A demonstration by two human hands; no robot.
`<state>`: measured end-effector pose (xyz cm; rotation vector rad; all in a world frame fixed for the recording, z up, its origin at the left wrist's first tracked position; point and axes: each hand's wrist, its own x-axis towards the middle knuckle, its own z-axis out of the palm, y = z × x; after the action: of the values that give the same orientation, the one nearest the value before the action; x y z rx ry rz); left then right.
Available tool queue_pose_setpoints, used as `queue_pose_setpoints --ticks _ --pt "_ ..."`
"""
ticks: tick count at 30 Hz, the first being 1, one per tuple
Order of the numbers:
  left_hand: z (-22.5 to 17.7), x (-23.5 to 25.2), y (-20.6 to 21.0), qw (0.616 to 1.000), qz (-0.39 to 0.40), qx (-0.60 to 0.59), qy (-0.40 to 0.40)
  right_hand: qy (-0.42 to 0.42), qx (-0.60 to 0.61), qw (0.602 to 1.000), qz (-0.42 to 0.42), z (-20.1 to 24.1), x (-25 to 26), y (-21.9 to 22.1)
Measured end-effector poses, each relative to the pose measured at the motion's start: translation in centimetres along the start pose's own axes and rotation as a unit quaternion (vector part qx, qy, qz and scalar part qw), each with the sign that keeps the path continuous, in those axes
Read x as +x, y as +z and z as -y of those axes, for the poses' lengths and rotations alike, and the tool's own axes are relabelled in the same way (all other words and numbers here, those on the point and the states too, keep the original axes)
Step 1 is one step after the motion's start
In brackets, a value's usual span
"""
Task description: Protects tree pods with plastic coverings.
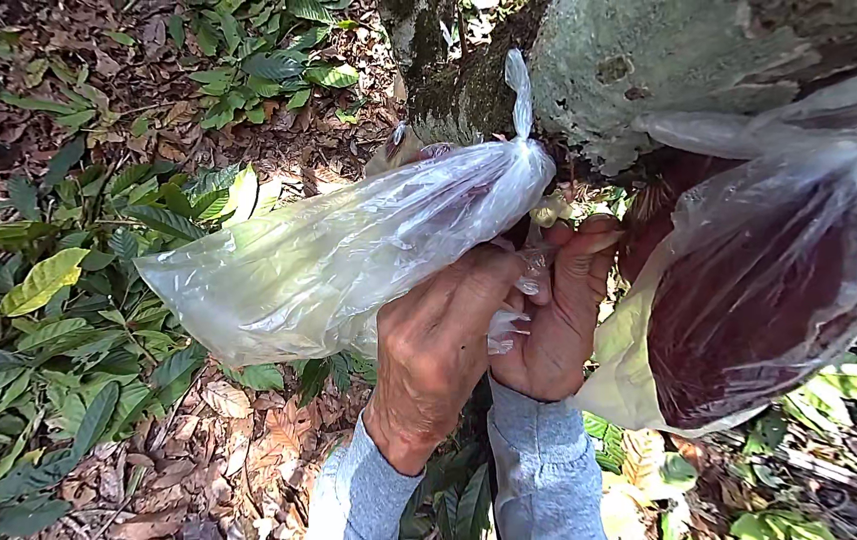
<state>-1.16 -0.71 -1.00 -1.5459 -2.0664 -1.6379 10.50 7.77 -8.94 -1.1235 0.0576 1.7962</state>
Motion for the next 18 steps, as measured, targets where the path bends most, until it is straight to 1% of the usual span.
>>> queue_pose_setpoints --ticks 1,2,3,4,5,6,8,10,12,14,18 --pt "0.1 -0.1 0.0 1.0 -0.002 0.004 0.0 -0.054 -0.022 0.997 0.043 -0.9 -3.6 3.9" --pt "0.1 -0.1 0.1 1.0 -0.005 0.007 -0.001 -0.108 -0.042 0.979 0.169 -1.6 -5.3 5.3" --pt "0.1 -0.2 0.3 1.0 -0.009 0.008 -0.002 -0.153 -0.063 0.943 0.289 -1.8 -5.1 5.4" --pt "0.1 -0.2 0.4 1.0 -0.014 0.005 -0.003 -0.198 -0.096 0.911 0.348 -1.8 -4.7 5.5" --pt "0.1 -0.2 0.4 1.0 -0.017 0.001 -0.004 -0.241 -0.131 0.891 0.362 -1.8 -4.6 5.6" --pt "0.1 -0.2 0.5 1.0 -0.017 -0.006 -0.004 -0.276 -0.16 0.878 0.355 -1.9 -4.7 5.7" --pt "0.1 -0.1 0.4 1.0 -0.018 -0.024 -0.002 -0.316 -0.198 0.868 0.328 -2.1 -5.7 6.2" --pt "0.1 -0.1 0.4 0.999 -0.022 -0.022 -0.004 -0.329 -0.212 0.863 0.319 -2.3 -6.8 6.8" --pt "-0.1 -0.1 0.4 0.999 -0.024 -0.022 -0.011 -0.327 -0.214 0.856 0.339 -2.2 -7.2 6.7" --pt "-0.3 -0.1 0.6 0.998 -0.04 -0.037 -0.02 -0.345 -0.234 0.838 0.351 -1.8 -7.1 6.6" --pt "-1.0 -0.1 0.7 0.996 -0.06 -0.057 -0.045 -0.397 -0.294 0.797 0.348 -0.9 -7.1 7.4"
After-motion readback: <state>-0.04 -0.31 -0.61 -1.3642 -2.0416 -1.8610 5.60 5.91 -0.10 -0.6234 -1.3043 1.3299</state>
